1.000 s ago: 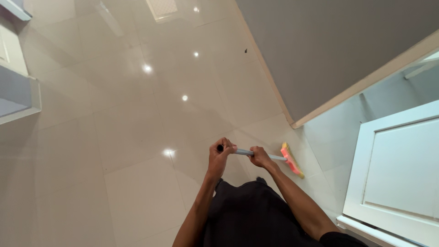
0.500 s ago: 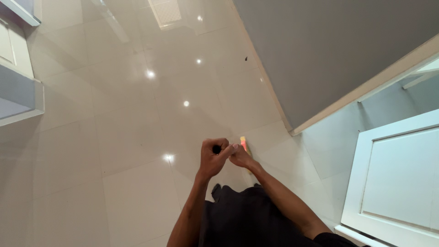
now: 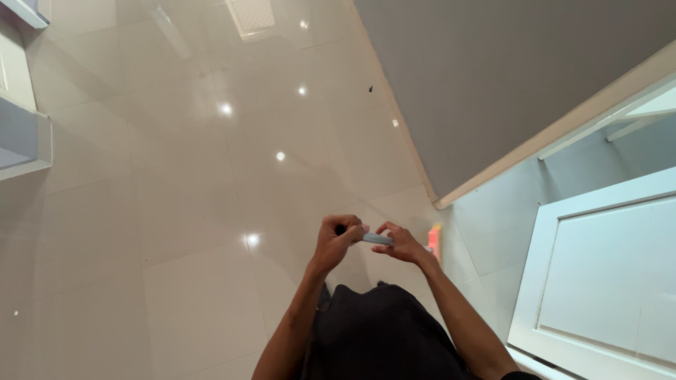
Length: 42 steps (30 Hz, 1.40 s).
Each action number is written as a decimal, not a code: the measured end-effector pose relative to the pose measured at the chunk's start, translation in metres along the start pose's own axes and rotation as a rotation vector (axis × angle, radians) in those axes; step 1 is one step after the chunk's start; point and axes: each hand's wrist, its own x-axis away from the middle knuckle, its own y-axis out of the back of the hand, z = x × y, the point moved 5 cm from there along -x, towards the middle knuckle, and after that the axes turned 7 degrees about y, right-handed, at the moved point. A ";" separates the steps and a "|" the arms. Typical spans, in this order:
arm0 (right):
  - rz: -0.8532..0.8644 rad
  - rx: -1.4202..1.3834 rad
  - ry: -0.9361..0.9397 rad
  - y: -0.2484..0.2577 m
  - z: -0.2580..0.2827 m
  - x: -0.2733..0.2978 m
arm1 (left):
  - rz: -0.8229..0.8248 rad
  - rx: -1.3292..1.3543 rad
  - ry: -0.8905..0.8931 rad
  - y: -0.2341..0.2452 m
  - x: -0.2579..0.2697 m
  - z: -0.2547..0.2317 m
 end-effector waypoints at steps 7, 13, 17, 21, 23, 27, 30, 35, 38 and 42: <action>-0.082 0.046 0.304 -0.024 -0.080 -0.024 | -0.118 -0.148 0.086 -0.014 -0.007 0.065; -0.052 -0.078 0.408 -0.049 -0.047 -0.055 | -0.304 -0.116 0.036 -0.005 -0.011 0.015; -0.080 -0.092 0.500 -0.055 -0.009 -0.062 | -0.328 -0.274 -0.061 -0.025 -0.003 -0.025; 0.019 -0.025 0.344 -0.050 0.024 -0.056 | -0.214 -0.369 -0.132 -0.043 0.004 -0.053; 0.053 -0.019 0.344 -0.043 0.042 -0.044 | -0.174 -0.333 -0.144 -0.039 0.008 -0.066; 0.042 -0.059 0.451 -0.017 0.072 -0.006 | -0.100 -0.348 -0.153 -0.041 0.020 -0.084; 0.026 0.008 0.319 0.003 0.060 0.017 | -0.059 -0.332 -0.125 -0.047 0.021 -0.073; -0.055 0.085 0.262 0.012 -0.022 0.010 | -0.033 -0.156 -0.050 -0.040 0.010 -0.005; -0.096 0.150 0.340 -0.005 -0.082 -0.011 | -0.129 -0.059 0.053 -0.031 0.003 0.053; -0.075 0.171 0.422 -0.029 -0.103 -0.028 | -0.234 -0.092 0.095 -0.024 0.011 0.086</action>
